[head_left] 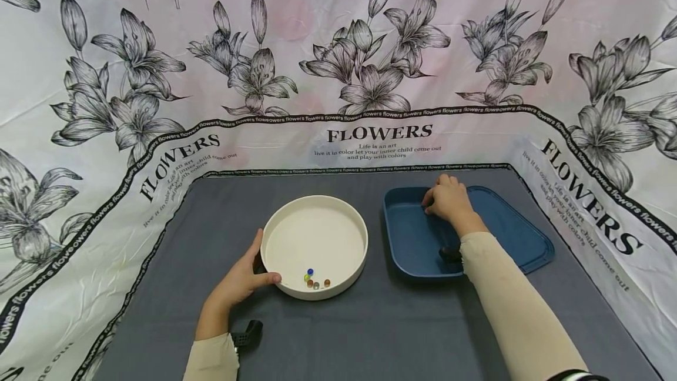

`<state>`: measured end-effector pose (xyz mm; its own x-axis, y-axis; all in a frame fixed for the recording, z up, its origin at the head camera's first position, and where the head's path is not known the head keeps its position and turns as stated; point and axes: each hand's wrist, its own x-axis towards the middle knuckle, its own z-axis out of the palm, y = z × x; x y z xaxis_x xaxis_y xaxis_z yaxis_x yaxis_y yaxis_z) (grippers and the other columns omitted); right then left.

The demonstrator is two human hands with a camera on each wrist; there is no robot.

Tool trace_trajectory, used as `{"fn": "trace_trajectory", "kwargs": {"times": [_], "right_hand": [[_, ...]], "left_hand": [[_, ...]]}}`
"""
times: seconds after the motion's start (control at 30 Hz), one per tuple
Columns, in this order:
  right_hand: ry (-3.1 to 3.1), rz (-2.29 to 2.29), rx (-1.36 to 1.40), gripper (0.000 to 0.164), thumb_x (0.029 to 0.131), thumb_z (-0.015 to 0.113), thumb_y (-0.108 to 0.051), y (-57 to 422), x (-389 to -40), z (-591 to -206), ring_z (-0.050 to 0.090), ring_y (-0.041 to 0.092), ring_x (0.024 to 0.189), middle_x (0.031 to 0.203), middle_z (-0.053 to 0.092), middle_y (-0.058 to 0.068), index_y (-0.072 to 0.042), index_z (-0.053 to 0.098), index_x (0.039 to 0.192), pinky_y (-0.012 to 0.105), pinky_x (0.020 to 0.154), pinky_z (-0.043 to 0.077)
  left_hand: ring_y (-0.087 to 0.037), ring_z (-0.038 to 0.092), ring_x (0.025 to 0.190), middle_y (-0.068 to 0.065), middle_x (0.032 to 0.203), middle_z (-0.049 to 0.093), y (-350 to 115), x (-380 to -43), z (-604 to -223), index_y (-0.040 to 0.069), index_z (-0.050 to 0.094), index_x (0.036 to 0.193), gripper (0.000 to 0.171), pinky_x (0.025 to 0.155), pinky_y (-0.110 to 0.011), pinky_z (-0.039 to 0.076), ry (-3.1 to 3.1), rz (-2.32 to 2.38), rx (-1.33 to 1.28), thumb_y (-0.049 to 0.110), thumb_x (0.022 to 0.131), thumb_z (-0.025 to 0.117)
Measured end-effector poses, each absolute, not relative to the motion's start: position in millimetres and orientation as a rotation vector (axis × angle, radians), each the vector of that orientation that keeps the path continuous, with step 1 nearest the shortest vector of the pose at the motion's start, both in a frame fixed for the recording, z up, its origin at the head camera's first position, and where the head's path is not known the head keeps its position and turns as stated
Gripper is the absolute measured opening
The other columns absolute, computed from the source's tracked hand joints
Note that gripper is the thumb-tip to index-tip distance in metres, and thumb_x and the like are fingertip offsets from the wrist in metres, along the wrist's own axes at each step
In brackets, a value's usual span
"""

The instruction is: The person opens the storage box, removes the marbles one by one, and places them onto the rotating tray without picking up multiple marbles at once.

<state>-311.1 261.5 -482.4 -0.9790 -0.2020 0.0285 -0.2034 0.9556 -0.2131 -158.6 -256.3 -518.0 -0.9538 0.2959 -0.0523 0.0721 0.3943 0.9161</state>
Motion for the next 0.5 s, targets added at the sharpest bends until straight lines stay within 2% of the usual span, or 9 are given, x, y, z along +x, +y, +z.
{"fn": "trace_trajectory", "kwargs": {"times": [0.23, 0.5], "right_hand": [[-3.017, 0.402, 0.348, 0.012, 0.088, 0.083, -0.026, 268, -302, -474, 0.036, 0.037, 0.102, 0.113, 0.044, 0.017, -0.018, 0.082, 0.097, 0.056, 0.088, 0.031], [-2.909, 0.603, 0.377, 0.018, 0.09, 0.081, -0.023, 267, -292, -440, 0.036, 0.034, 0.094, 0.104, 0.045, 0.018, -0.015, 0.082, 0.106, 0.051, 0.081, 0.029]], "left_hand": [[-0.031, 0.007, 0.159, -0.009, 0.173, -0.004, -254, -158, -521, 0.014, -0.007, 0.165, 0.127, 0.105, -0.003, 0.019, 2.442, 1.582, 0.329, 0.025, 0.082, 0.088], [-0.033, 0.007, 0.159, -0.009, 0.173, -0.005, -257, -158, -517, 0.013, -0.008, 0.165, 0.127, 0.102, 0.0, 0.019, 2.451, 1.571, 0.343, 0.027, 0.082, 0.088]]}}
